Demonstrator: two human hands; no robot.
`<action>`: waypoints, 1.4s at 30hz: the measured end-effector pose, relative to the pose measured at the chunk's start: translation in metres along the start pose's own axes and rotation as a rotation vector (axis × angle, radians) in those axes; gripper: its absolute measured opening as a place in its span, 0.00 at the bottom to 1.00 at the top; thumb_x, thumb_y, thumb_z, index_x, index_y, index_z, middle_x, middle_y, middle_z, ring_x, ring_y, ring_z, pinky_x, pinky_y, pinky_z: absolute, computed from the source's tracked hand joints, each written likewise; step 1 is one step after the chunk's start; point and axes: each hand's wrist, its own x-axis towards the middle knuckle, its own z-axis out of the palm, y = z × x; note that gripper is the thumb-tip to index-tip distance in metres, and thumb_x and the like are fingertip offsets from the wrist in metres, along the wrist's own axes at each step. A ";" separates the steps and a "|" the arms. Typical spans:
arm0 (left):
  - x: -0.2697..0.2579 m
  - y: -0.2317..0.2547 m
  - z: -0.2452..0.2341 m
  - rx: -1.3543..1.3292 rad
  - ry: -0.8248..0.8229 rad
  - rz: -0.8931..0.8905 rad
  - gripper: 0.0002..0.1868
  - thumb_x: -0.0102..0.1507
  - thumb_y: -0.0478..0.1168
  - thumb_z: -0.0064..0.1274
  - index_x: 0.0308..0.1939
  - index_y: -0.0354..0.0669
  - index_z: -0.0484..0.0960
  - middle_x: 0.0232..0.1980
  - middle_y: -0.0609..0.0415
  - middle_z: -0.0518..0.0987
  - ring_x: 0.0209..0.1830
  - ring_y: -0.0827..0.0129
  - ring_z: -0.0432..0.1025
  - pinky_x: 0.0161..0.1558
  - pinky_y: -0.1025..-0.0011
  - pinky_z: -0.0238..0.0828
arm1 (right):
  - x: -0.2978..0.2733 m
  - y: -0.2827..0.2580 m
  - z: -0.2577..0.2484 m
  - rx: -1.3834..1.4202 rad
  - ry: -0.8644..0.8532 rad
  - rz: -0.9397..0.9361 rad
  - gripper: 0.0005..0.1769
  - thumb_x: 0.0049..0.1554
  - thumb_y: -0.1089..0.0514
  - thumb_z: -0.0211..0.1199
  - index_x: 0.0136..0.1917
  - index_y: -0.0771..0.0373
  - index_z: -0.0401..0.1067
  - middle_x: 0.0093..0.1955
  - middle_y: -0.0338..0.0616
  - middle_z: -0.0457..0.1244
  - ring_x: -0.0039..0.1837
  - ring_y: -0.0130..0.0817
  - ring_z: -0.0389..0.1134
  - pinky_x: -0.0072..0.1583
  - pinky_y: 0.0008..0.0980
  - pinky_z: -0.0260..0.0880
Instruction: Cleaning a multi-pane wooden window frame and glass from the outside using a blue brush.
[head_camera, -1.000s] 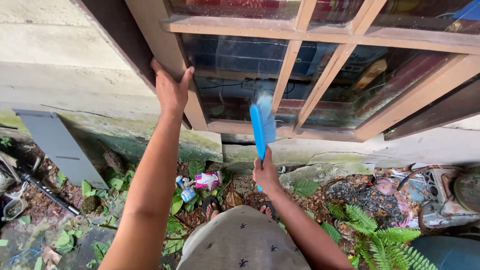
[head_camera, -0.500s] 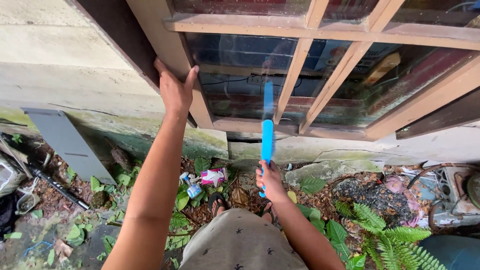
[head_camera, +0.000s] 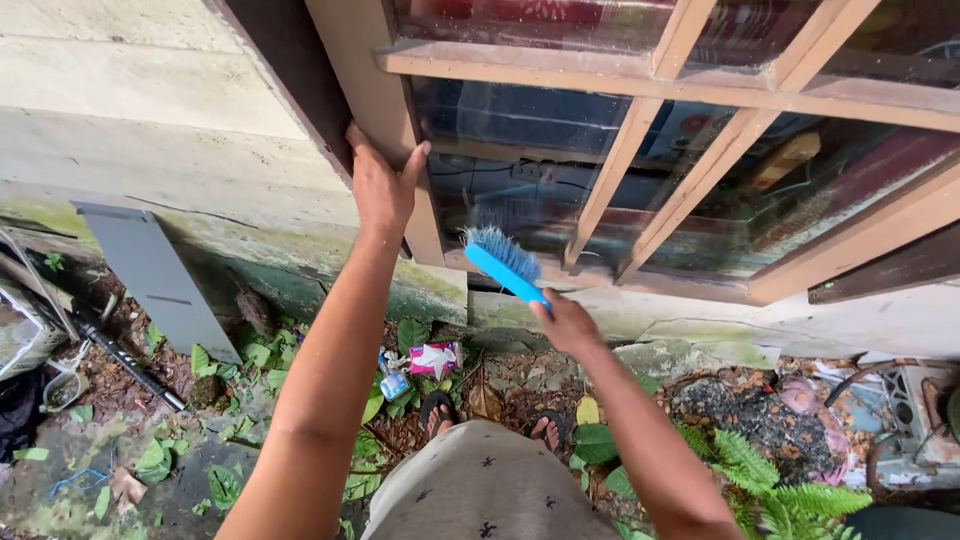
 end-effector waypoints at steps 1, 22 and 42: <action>0.003 0.000 0.000 -0.009 0.027 0.007 0.62 0.63 0.75 0.62 0.77 0.31 0.48 0.56 0.31 0.78 0.59 0.42 0.77 0.63 0.55 0.73 | -0.028 -0.031 -0.044 -0.215 0.084 -0.055 0.21 0.66 0.41 0.51 0.66 0.51 0.69 0.43 0.53 0.72 0.52 0.54 0.76 0.52 0.55 0.74; 0.005 0.007 0.000 -0.006 -0.057 -0.055 0.59 0.65 0.75 0.55 0.79 0.35 0.47 0.64 0.33 0.75 0.65 0.46 0.74 0.70 0.58 0.68 | 0.028 -0.075 -0.043 0.840 0.737 -0.492 0.11 0.72 0.56 0.44 0.51 0.63 0.62 0.24 0.44 0.60 0.20 0.33 0.61 0.26 0.27 0.62; 0.001 0.017 -0.056 -0.259 -0.338 -0.013 0.51 0.70 0.74 0.23 0.80 0.33 0.45 0.71 0.25 0.69 0.70 0.34 0.66 0.72 0.44 0.59 | 0.062 -0.070 -0.004 0.261 0.063 -0.263 0.29 0.69 0.41 0.50 0.35 0.62 0.70 0.27 0.50 0.63 0.37 0.49 0.68 0.46 0.45 0.68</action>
